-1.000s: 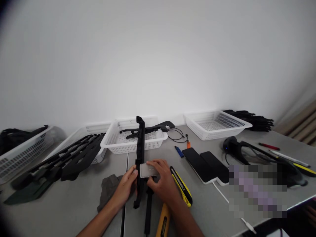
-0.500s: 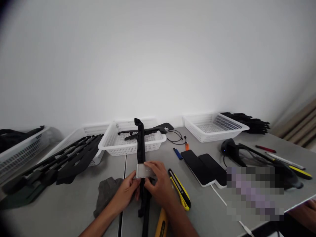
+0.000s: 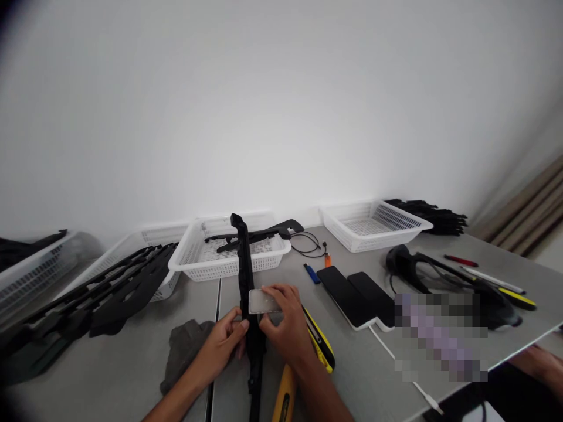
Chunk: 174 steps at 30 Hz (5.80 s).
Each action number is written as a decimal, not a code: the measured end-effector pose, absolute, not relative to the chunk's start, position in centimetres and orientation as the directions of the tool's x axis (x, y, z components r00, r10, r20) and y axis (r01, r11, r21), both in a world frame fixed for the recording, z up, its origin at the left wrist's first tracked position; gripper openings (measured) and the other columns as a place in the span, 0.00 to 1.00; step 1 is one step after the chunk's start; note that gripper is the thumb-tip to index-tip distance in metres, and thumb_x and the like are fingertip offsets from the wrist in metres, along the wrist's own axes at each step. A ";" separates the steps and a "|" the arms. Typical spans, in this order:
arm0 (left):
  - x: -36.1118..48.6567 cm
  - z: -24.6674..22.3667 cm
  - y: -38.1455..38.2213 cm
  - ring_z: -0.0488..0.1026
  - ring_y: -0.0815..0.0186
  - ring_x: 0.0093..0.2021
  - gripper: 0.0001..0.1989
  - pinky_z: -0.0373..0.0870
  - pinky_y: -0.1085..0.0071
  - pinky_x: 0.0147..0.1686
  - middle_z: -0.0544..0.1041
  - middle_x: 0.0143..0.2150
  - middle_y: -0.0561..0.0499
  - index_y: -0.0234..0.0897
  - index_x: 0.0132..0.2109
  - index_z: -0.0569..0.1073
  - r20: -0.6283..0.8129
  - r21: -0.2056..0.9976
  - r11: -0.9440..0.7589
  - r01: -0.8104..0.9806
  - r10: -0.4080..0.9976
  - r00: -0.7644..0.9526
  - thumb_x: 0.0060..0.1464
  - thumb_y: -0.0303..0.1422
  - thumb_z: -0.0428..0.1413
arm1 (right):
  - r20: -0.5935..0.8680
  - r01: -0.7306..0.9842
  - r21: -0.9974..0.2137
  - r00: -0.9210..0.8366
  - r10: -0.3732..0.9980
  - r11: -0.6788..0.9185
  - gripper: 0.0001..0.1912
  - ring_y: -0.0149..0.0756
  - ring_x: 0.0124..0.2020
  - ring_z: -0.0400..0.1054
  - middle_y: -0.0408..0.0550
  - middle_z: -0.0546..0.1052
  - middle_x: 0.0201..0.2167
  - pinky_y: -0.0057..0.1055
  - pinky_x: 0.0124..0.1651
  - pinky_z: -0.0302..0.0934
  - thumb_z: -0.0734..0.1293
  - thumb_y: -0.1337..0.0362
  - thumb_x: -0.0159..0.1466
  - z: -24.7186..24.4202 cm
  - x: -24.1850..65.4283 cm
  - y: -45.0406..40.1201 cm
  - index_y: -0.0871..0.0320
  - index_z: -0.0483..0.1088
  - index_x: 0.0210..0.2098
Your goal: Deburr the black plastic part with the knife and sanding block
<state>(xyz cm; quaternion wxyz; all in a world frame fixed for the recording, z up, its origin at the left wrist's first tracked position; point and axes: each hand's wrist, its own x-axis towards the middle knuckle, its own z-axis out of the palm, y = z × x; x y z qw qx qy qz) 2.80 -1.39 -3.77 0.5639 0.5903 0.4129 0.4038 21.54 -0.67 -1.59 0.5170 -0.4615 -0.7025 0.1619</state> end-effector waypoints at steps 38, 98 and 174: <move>2.4 -2.5 -1.1 0.59 0.70 0.18 0.32 0.54 0.73 0.23 0.67 0.17 0.61 0.34 0.47 0.76 0.019 0.997 0.001 -0.081 0.971 0.236 0.54 0.60 0.60 | 0.536 0.392 -0.723 -0.203 0.820 0.569 0.32 0.45 0.55 0.67 0.49 0.75 0.51 0.42 0.60 0.65 0.67 0.77 0.52 -0.9 21.0 -1.3 0.51 0.76 0.55; 2.1 -2.4 -0.7 0.74 0.67 0.30 0.33 0.69 0.75 0.26 0.83 0.36 0.49 0.34 0.54 0.81 -0.142 0.880 0.197 -0.433 0.978 0.156 0.42 0.44 0.76 | 0.471 0.398 -0.778 -0.144 0.870 0.487 0.29 0.45 0.54 0.68 0.51 0.74 0.51 0.40 0.60 0.63 0.68 0.75 0.53 -1.3 21.1 -1.2 0.53 0.76 0.54; 1.2 -1.9 -0.1 0.71 0.70 0.26 0.42 0.68 0.75 0.27 0.78 0.32 0.55 0.35 0.65 0.74 -0.100 0.952 0.115 -0.284 0.993 0.065 0.43 0.43 0.74 | 0.452 0.340 -0.789 -0.243 0.858 0.512 0.29 0.44 0.54 0.68 0.49 0.74 0.49 0.39 0.59 0.63 0.67 0.75 0.51 -0.2 21.4 -1.8 0.51 0.78 0.51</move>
